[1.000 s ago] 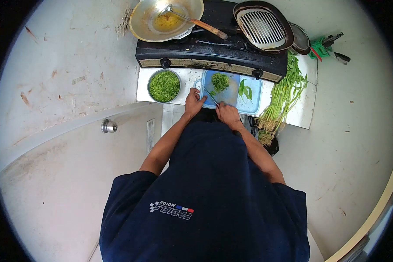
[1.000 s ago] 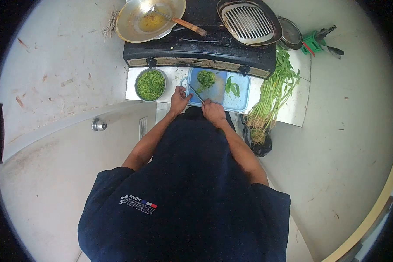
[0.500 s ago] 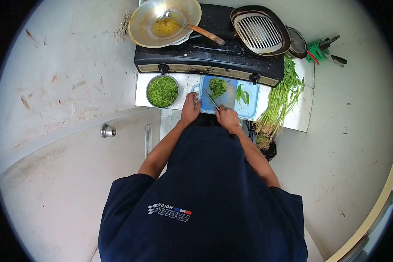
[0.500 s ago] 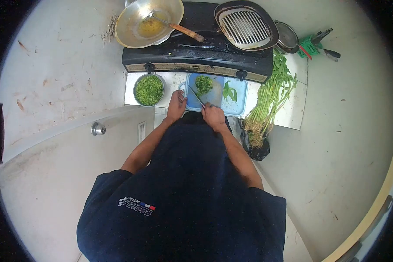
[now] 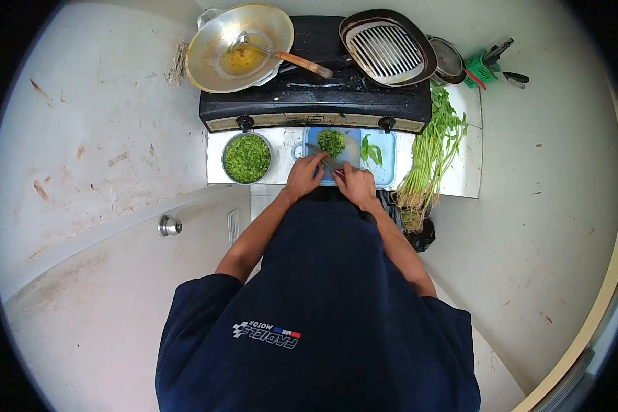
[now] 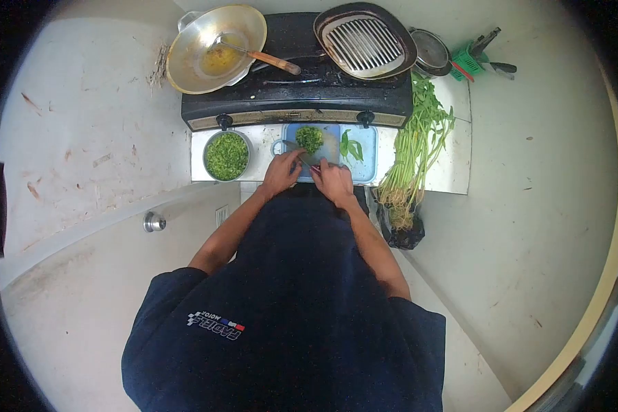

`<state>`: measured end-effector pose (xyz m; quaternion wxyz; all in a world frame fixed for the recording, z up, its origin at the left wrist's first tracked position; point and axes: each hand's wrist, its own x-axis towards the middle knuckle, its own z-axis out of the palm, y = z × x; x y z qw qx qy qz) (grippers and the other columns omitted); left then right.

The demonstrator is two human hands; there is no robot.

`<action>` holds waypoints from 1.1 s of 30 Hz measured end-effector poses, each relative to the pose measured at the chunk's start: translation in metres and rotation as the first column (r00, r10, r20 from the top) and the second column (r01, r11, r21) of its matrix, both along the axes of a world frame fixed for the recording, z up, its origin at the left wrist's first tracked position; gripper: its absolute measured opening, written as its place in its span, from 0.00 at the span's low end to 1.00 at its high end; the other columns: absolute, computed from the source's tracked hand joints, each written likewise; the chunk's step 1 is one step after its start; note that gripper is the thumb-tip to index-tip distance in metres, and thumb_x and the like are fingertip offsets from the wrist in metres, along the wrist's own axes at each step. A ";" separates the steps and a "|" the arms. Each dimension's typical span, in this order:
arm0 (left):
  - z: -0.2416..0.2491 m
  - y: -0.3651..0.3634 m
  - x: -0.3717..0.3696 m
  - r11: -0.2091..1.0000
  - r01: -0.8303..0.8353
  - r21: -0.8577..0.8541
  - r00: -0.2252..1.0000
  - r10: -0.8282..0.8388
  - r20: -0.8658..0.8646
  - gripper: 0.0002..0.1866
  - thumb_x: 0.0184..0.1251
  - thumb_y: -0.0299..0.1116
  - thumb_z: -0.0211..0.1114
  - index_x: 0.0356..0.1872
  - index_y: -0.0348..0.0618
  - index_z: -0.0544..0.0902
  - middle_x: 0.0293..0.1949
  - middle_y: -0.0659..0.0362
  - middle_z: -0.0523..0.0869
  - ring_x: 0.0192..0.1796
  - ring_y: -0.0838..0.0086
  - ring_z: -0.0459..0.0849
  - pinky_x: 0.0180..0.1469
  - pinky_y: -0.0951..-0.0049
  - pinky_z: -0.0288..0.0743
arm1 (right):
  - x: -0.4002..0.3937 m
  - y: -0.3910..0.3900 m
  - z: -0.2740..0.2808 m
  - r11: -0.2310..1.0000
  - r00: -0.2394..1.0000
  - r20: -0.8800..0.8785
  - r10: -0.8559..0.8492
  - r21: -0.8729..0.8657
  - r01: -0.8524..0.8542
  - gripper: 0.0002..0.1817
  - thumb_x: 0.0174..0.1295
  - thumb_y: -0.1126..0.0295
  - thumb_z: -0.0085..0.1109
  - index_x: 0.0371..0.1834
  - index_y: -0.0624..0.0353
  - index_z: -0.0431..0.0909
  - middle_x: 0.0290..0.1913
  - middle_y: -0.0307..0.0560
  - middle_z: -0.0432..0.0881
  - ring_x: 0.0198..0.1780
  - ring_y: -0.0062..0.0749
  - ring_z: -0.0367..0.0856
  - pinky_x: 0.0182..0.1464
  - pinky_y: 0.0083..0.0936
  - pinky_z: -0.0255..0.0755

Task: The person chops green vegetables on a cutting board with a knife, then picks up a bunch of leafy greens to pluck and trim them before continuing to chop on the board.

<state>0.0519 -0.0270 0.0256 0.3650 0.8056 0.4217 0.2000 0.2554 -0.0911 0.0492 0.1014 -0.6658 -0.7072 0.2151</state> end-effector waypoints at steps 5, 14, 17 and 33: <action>0.016 0.009 0.005 0.991 -0.006 -0.133 1.000 0.009 0.018 0.26 0.65 0.29 0.65 0.66 0.49 0.76 0.36 0.49 0.90 0.38 0.49 0.89 0.43 0.51 0.82 | 0.003 0.001 0.001 0.998 0.997 0.069 0.019 -0.061 -0.015 0.17 0.67 0.57 0.65 0.44 0.60 0.76 0.30 0.56 0.88 0.31 0.53 0.88 0.46 0.45 0.75; 0.013 0.020 -0.002 0.985 0.020 -0.172 0.994 -0.038 -0.102 0.34 0.65 0.30 0.66 0.74 0.53 0.70 0.33 0.52 0.89 0.33 0.55 0.89 0.38 0.55 0.82 | 0.014 0.004 0.001 0.999 1.000 -0.020 -0.022 -0.040 0.021 0.16 0.68 0.57 0.65 0.42 0.60 0.77 0.29 0.56 0.88 0.32 0.54 0.87 0.46 0.48 0.75; 0.016 0.024 -0.004 0.978 -0.088 -0.190 0.994 0.074 -0.078 0.34 0.66 0.28 0.65 0.75 0.53 0.69 0.33 0.53 0.88 0.33 0.56 0.89 0.38 0.57 0.82 | 0.021 0.002 0.001 0.997 0.994 -0.076 -0.079 -0.026 0.078 0.16 0.70 0.56 0.63 0.40 0.59 0.78 0.30 0.56 0.88 0.34 0.55 0.88 0.46 0.48 0.75; -0.001 0.009 -0.048 0.938 -0.272 -0.215 0.950 0.297 0.099 0.26 0.69 0.23 0.60 0.69 0.44 0.75 0.31 0.54 0.87 0.30 0.69 0.86 0.37 0.67 0.80 | 0.032 -0.012 -0.007 0.996 0.995 0.096 0.002 -0.085 0.006 0.18 0.69 0.51 0.63 0.50 0.51 0.84 0.46 0.47 0.82 0.54 0.44 0.82 0.52 0.53 0.66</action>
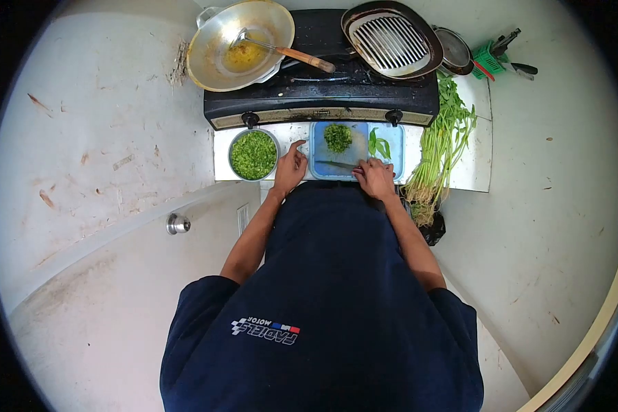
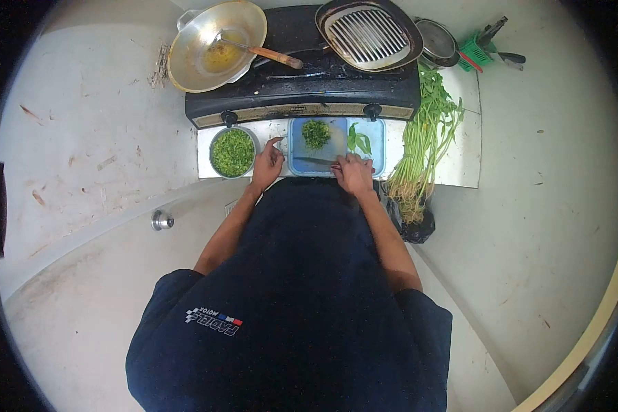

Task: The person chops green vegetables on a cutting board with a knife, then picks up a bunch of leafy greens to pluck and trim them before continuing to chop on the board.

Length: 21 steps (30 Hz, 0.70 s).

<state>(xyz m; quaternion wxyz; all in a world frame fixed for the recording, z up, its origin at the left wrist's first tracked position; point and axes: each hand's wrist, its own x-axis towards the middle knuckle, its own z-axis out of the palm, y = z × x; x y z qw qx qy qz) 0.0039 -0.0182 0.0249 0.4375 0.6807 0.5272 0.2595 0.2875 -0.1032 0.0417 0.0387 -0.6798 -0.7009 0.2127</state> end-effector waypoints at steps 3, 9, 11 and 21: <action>0.000 0.004 0.002 1.000 -0.008 -0.004 1.000 0.008 -0.007 0.24 0.70 0.23 0.61 0.68 0.44 0.76 0.31 0.54 0.87 0.30 0.69 0.86 0.36 0.67 0.80 | -0.001 0.011 0.005 0.997 0.997 -0.021 -0.079 -0.016 0.079 0.18 0.69 0.52 0.64 0.50 0.53 0.84 0.47 0.50 0.83 0.55 0.47 0.83 0.54 0.54 0.67; 0.006 0.013 0.010 1.000 0.021 -0.006 1.000 -0.020 0.015 0.21 0.71 0.26 0.63 0.64 0.45 0.78 0.27 0.51 0.84 0.29 0.63 0.87 0.37 0.62 0.81 | -0.003 0.020 0.004 0.997 0.997 -0.030 -0.075 0.000 0.075 0.18 0.70 0.51 0.63 0.49 0.54 0.84 0.46 0.50 0.85 0.49 0.51 0.85 0.51 0.59 0.70; 0.007 0.015 0.010 0.999 0.053 0.003 0.999 -0.053 0.002 0.20 0.70 0.26 0.63 0.63 0.46 0.79 0.28 0.51 0.85 0.29 0.62 0.87 0.37 0.62 0.81 | -0.006 0.019 0.006 0.998 0.997 -0.048 -0.057 -0.015 0.056 0.18 0.70 0.51 0.63 0.49 0.55 0.84 0.47 0.50 0.86 0.49 0.52 0.86 0.51 0.59 0.71; 0.009 0.027 0.010 0.944 0.312 -0.109 0.949 -0.316 -0.019 0.21 0.68 0.27 0.62 0.63 0.49 0.81 0.28 0.56 0.88 0.29 0.68 0.89 0.37 0.65 0.82 | -0.003 0.022 0.002 0.992 0.996 -0.023 -0.084 0.094 0.086 0.20 0.68 0.50 0.64 0.51 0.53 0.84 0.47 0.49 0.84 0.53 0.49 0.83 0.52 0.56 0.69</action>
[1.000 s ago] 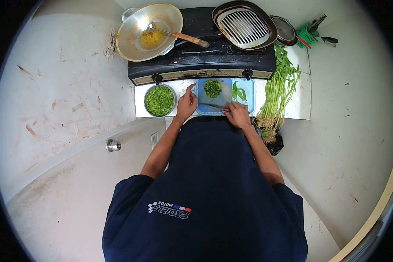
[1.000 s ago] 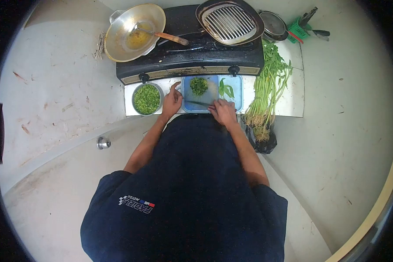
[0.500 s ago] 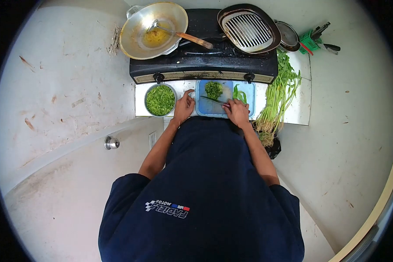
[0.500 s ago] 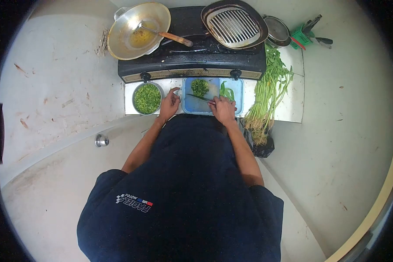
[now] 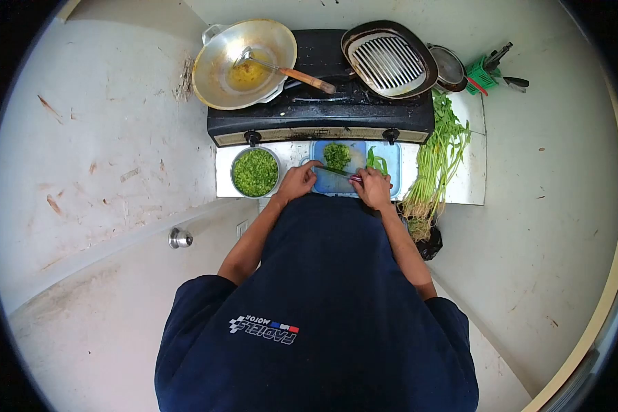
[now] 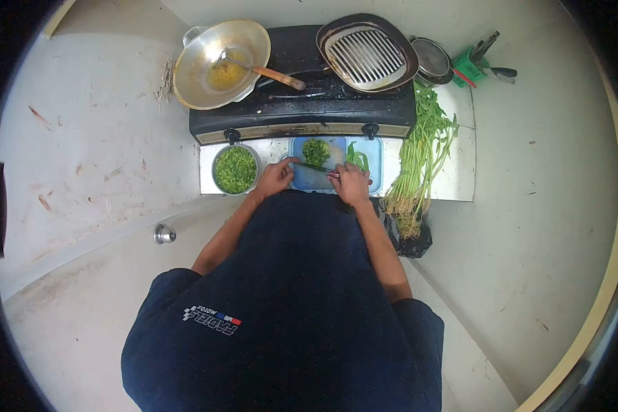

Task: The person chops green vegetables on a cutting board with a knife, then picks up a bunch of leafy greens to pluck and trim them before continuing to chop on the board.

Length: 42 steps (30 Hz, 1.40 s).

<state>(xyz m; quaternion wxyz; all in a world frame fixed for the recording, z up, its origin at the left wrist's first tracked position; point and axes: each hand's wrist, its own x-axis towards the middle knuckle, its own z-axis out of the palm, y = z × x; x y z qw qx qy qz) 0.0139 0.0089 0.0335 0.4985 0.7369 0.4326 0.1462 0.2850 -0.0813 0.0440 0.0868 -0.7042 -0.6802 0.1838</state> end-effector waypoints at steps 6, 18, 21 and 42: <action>-0.001 0.003 0.006 0.994 0.086 -0.065 0.993 -0.091 -0.075 0.25 0.69 0.28 0.62 0.68 0.50 0.78 0.27 0.53 0.90 0.29 0.65 0.91 0.39 0.62 0.84 | 0.001 0.000 0.004 0.999 0.999 -0.034 0.002 0.043 0.000 0.19 0.68 0.50 0.65 0.46 0.54 0.83 0.44 0.47 0.81 0.52 0.47 0.81 0.52 0.53 0.68; 0.017 0.009 0.013 0.997 -0.048 -0.064 0.999 0.050 0.019 0.27 0.70 0.27 0.61 0.71 0.51 0.76 0.24 0.57 0.90 0.21 0.73 0.86 0.29 0.69 0.81 | 0.022 -0.015 -0.005 0.997 0.993 -0.115 0.020 -0.071 -0.029 0.18 0.67 0.55 0.64 0.47 0.58 0.82 0.45 0.51 0.84 0.50 0.51 0.83 0.50 0.51 0.71; 0.026 0.016 0.020 1.000 -0.005 -0.030 1.000 0.006 0.015 0.25 0.70 0.27 0.61 0.69 0.49 0.78 0.28 0.56 0.91 0.22 0.72 0.87 0.31 0.67 0.81 | 0.036 -0.028 -0.007 0.999 0.982 -0.182 -0.050 0.004 0.052 0.17 0.66 0.56 0.66 0.42 0.60 0.82 0.38 0.54 0.84 0.41 0.55 0.84 0.44 0.48 0.74; -0.029 0.033 0.214 0.789 0.539 0.295 0.822 -0.415 -0.391 0.14 0.65 0.27 0.62 0.48 0.45 0.91 0.62 0.45 0.82 0.57 0.47 0.86 0.59 0.53 0.82 | 0.099 -0.167 0.011 0.738 0.663 -0.408 -0.628 -0.042 0.674 0.16 0.68 0.62 0.69 0.35 0.67 0.80 0.31 0.61 0.82 0.33 0.57 0.82 0.38 0.46 0.73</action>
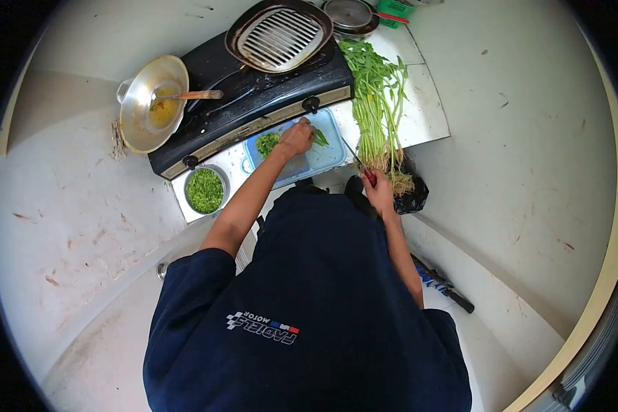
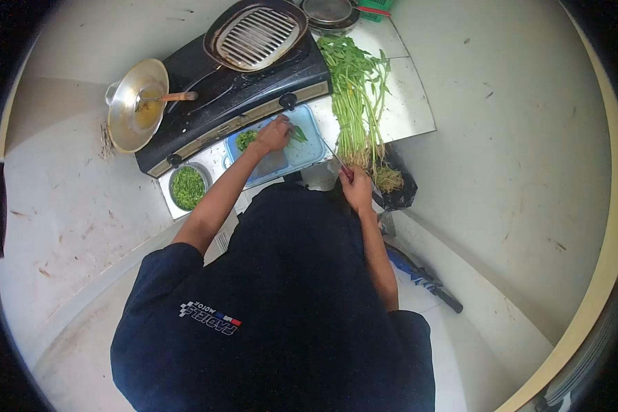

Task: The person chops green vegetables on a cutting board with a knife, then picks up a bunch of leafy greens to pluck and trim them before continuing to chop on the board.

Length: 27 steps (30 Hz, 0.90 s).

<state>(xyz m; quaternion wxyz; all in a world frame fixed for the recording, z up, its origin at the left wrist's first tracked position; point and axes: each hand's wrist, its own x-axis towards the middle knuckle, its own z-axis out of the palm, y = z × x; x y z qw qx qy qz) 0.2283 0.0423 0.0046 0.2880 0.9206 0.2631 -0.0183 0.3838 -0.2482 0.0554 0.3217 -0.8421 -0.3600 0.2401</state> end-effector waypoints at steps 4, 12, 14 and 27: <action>0.002 0.008 0.006 0.999 -0.024 -0.030 0.998 0.022 -0.066 0.16 0.63 0.26 0.61 0.50 0.43 0.91 0.58 0.42 0.85 0.56 0.48 0.87 0.60 0.55 0.82 | 0.001 -0.009 0.002 0.997 0.994 -0.081 -0.072 0.015 0.073 0.17 0.68 0.61 0.69 0.35 0.67 0.80 0.31 0.61 0.82 0.33 0.57 0.83 0.38 0.46 0.73; 0.013 0.020 -0.003 0.699 -0.186 -0.691 0.961 0.275 0.019 0.19 0.67 0.23 0.60 0.57 0.43 0.90 0.55 0.54 0.91 0.50 0.73 0.86 0.53 0.71 0.78 | 0.010 -0.004 -0.012 0.994 0.992 -0.047 -0.113 0.001 0.113 0.19 0.70 0.57 0.68 0.38 0.66 0.81 0.26 0.55 0.79 0.28 0.47 0.78 0.35 0.40 0.71; 0.025 0.009 -0.007 0.514 -0.200 -0.834 0.924 0.382 0.014 0.17 0.70 0.23 0.61 0.56 0.42 0.91 0.53 0.63 0.91 0.47 0.79 0.81 0.50 0.75 0.75 | 0.008 0.000 -0.013 0.991 0.990 -0.073 -0.122 0.036 0.125 0.19 0.70 0.57 0.68 0.38 0.66 0.81 0.27 0.55 0.80 0.28 0.46 0.78 0.35 0.39 0.72; -0.004 -0.027 0.000 0.969 -0.076 -0.234 0.975 0.121 0.186 0.17 0.59 0.21 0.64 0.49 0.40 0.91 0.48 0.47 0.88 0.51 0.53 0.86 0.60 0.59 0.79 | 0.013 0.008 -0.020 0.986 0.982 -0.104 -0.160 0.039 0.164 0.19 0.70 0.57 0.68 0.44 0.66 0.84 0.27 0.52 0.82 0.27 0.37 0.78 0.35 0.35 0.73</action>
